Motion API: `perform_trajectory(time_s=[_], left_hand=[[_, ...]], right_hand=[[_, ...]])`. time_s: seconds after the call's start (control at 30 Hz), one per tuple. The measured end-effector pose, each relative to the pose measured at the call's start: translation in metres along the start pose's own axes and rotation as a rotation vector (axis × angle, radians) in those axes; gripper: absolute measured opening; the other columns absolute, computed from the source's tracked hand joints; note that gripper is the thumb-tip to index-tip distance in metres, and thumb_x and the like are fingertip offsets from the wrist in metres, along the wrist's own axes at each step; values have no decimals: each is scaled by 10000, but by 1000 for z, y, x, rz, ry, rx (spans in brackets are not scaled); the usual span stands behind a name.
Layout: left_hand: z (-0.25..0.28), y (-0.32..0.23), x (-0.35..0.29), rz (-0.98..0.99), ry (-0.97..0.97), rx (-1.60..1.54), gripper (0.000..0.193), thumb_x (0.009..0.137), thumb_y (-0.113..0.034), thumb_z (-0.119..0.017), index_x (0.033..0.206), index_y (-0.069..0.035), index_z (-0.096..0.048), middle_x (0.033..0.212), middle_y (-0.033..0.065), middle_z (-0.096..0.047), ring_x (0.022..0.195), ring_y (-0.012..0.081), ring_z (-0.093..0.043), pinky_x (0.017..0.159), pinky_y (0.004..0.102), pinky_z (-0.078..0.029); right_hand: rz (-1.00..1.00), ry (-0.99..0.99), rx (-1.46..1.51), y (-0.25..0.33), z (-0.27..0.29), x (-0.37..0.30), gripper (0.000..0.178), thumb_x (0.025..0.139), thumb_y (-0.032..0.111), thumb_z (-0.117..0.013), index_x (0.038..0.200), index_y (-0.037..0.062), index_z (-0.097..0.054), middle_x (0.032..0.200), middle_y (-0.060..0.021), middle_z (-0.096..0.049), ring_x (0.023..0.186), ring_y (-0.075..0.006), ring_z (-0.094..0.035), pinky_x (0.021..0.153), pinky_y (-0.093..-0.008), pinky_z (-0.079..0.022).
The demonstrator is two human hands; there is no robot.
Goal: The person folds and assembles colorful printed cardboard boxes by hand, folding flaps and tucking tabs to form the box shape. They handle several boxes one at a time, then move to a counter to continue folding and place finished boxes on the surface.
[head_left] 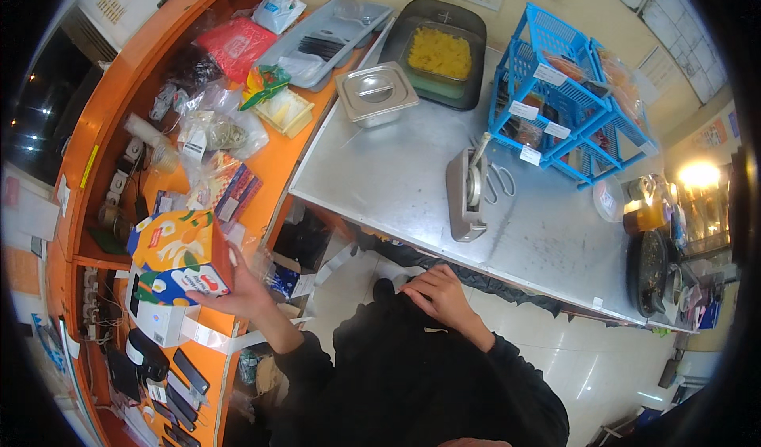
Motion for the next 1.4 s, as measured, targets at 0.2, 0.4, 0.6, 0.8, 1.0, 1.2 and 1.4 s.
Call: perform_trajectory(time_s=[0.2,0.4,0.6,0.8,1.0,1.2,1.4], left_hand=[[-6,12,-3,-157,-42,96,745,783,-579,-562,1336,-121,-363,1305,122,-456,1193,268,-465,993,454,-383],[15,22,-32,-185,3,14,726,832,-461,-546,1351,-12,-307,1301,176,-445,1216,313,-438,1024,517,-360],[71,-41,-96,-432,-82,51,653,830,-339,-574,1325,13,-334,1318,146,-440,1193,296,-463,1020,459,-380],[169,-142,-269,-742,-500,249,607,827,-352,-582,1285,5,-405,1271,131,-490,1169,263,-481,1000,426,-383],[177,-213,-462,-800,-625,589,600,829,-377,-579,1268,2,-427,1250,125,-498,1158,249,-481,988,400,-370],[210,-255,-566,-963,-776,612,552,842,-337,-579,1247,10,-433,1238,132,-499,1144,242,-483,970,398,-377],[270,-305,-656,-972,-732,452,571,832,-317,-583,1272,5,-417,1295,132,-459,1208,260,-422,1015,408,-328]], right_hand=[[-84,-93,-5,-14,19,-11,82,778,157,-668,846,116,-687,776,-4,-632,741,-184,-581,730,-315,-422],[-137,-25,-14,-30,21,-41,76,802,170,-654,846,118,-689,772,-15,-636,745,-193,-589,721,-325,-425],[8,122,73,-57,29,-60,70,809,171,-643,840,130,-691,753,-22,-640,751,-201,-596,720,-334,-422],[462,420,185,-63,11,-63,49,788,154,-658,804,112,-678,731,-22,-630,708,-213,-584,695,-337,-419],[827,647,255,-9,4,-105,54,779,157,-653,801,108,-653,750,-32,-623,716,-210,-584,692,-342,-406],[845,736,331,36,12,-215,82,816,173,-615,877,129,-646,791,-32,-627,740,-224,-587,701,-353,-411],[728,1097,83,2,-6,-386,205,857,313,-560,995,179,-630,897,-60,-646,841,-271,-607,777,-408,-433]])
Point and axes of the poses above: each hand's wrist, its own x-axis towards the middle knuckle, its own z-axis out of the back of the hand, y = z × x, the point moved 6 cm from there along x, towards the middle knuckle
